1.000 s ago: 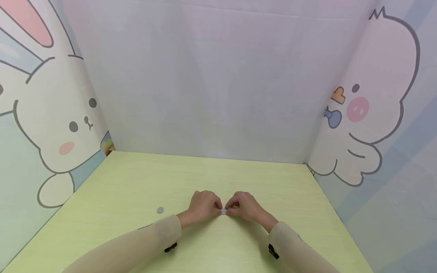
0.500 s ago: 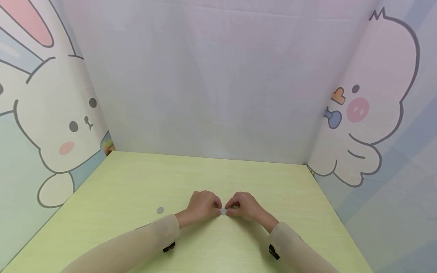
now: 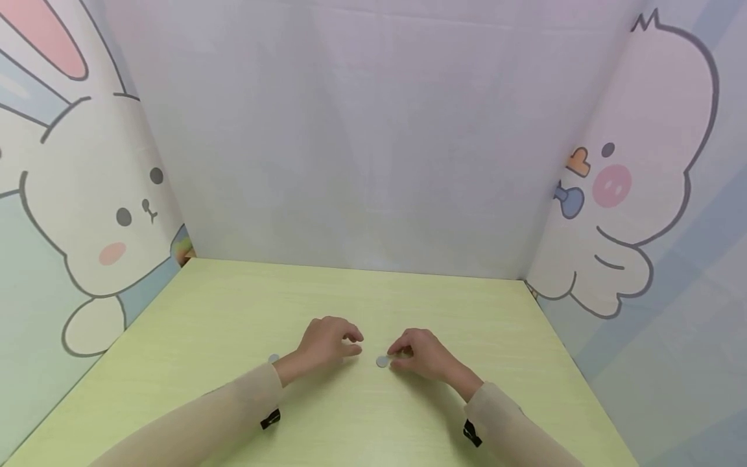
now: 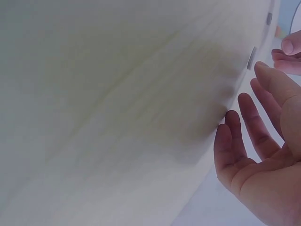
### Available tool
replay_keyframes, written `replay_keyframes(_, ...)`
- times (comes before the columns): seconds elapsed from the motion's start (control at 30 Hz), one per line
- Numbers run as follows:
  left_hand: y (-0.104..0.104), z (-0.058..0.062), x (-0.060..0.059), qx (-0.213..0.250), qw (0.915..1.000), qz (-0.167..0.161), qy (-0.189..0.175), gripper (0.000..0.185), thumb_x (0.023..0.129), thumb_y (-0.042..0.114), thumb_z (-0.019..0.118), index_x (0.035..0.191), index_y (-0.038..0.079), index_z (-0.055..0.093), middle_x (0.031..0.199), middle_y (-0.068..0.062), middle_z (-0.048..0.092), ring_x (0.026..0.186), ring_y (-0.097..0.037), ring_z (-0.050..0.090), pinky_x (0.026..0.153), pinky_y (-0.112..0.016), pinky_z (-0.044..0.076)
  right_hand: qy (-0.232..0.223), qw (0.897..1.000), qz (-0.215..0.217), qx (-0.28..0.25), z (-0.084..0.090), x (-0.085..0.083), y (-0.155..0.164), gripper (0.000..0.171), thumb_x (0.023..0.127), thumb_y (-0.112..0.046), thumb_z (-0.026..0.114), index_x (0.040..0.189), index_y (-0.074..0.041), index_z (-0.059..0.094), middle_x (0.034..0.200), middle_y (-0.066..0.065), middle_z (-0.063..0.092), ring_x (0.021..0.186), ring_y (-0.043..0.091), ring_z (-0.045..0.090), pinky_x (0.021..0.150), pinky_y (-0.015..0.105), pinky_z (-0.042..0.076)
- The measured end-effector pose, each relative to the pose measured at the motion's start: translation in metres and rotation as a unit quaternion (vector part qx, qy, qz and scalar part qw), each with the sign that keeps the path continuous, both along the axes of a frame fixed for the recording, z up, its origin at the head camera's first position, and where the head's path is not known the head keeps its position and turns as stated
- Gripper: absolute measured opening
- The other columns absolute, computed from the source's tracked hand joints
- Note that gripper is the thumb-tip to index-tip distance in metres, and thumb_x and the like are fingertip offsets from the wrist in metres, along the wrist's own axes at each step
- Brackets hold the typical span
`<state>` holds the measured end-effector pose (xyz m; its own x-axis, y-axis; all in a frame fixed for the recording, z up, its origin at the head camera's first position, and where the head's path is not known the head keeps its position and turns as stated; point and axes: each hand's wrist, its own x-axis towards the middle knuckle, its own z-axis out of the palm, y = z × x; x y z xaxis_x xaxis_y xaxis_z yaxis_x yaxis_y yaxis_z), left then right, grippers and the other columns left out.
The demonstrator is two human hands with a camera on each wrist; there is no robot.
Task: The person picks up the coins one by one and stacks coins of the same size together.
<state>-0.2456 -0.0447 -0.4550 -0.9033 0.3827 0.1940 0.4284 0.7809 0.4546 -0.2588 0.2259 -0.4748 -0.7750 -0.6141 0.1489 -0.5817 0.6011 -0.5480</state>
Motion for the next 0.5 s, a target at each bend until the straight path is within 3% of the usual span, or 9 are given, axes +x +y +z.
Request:
replay_keyframes(0.23, -0.022, 0.010, 0.002, 0.010, 0.9992, 0.009, 0.036, 0.015, 0.091, 0.028, 0.085, 0.105, 0.023, 0.085, 0.100, 0.007, 0.079, 0.095, -0.017, 0.072, 0.088, -0.050, 0.049, 0.002, 1.000, -0.010, -0.002, -0.001, 0.004, 0.003, 0.014, 0.090, -0.015, 0.086, 0.104, -0.014, 0.084, 0.093, -0.006, 0.073, 0.086, 0.015, 0.068, 0.078, 0.033, 0.059)
replay_keyframes(0.5, -0.058, 0.024, 0.004, 0.017, 0.9948, 0.055, 0.083, 0.017, 0.093, 0.031, 0.084, 0.109, 0.027, 0.083, 0.114, 0.005, 0.078, 0.108, -0.025, 0.072, 0.092, -0.053, 0.052, 0.015, 0.999, -0.038, 0.012, 0.006, 0.012, 0.015, 0.024, 0.096, -0.020, 0.081, 0.118, -0.009, 0.080, 0.106, -0.002, 0.075, 0.096, 0.020, 0.069, 0.084, 0.038, 0.060)
